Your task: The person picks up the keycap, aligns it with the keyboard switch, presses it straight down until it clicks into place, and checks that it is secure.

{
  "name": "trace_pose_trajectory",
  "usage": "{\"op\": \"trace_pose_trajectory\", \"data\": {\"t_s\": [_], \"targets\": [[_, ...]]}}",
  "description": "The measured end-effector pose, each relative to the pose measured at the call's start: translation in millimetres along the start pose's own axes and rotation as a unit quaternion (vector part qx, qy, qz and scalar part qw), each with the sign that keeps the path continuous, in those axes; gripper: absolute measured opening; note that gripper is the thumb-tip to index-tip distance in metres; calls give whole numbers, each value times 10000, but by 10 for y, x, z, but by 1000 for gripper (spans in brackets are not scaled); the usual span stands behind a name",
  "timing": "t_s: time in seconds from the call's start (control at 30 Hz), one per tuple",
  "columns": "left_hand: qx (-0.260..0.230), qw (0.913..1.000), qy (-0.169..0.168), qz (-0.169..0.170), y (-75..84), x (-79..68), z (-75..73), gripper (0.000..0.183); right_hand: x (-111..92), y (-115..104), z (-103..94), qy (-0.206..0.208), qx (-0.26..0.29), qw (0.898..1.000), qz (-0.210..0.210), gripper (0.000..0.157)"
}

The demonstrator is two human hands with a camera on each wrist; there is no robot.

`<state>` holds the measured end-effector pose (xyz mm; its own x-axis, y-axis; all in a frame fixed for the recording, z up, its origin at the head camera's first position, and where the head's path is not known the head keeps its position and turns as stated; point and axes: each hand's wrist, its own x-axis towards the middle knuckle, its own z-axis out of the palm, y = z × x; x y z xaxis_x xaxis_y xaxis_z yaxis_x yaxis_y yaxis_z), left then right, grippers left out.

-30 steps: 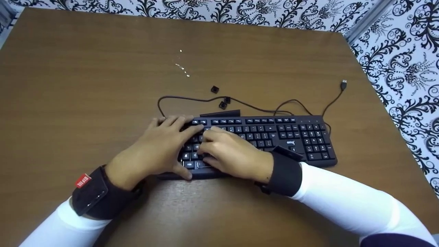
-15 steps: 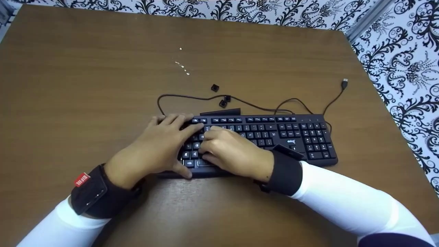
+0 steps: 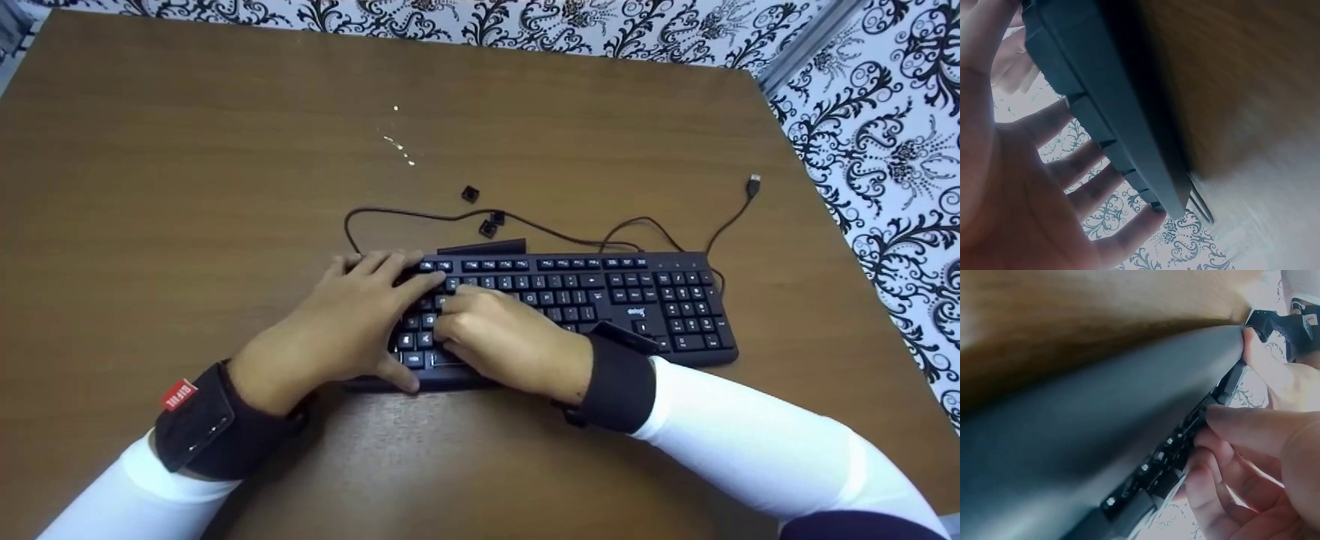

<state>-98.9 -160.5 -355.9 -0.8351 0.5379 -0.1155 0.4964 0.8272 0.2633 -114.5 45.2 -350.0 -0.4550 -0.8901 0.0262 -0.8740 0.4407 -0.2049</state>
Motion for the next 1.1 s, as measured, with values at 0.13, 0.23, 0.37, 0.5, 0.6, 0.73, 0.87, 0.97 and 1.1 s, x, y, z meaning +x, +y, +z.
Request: {"op": "trace_pose_trajectory", "data": {"t_s": [0.13, 0.23, 0.37, 0.5, 0.6, 0.73, 0.87, 0.97, 1.1], "targets": [[16, 10000, -15, -52, -13, -13, -5, 125, 21, -4, 0, -2, -74, 10000, -43, 11], [23, 10000, 23, -69, -16, -10, -9, 124, 28, 21, -33, 0, -65, 9999, -103, 9], [-46, 9999, -43, -86, -4, -4, -14, 124, 4, 103, -109, 31, 131, 9999, -53, 10], [11, 10000, 45, -64, 6, -8, -19, 124, 14, 223, -192, 189, 238, 9995, 120, 13], [59, 9998, 180, 3, 12, -4, -12, 123, 43, 337, -238, 348, 302, 9982, 391, 15], [0, 9998, 178, 38, 22, -6, 14, 122, 103, 501, -271, 445, 427, 9941, 893, 16], [-15, 9999, 142, 12, 27, -5, 26, 122, 202, 707, -336, 419, 510, 9887, 1343, 14], [2, 9999, 156, 6, 28, -1, 25, 123, 303, 901, -399, 352, 624, 9824, 1725, 15], [-22, 9999, 121, -8, 36, 19, 8, 123, 426, 1139, -477, 129, 812, 9688, 2339, 18]]}}
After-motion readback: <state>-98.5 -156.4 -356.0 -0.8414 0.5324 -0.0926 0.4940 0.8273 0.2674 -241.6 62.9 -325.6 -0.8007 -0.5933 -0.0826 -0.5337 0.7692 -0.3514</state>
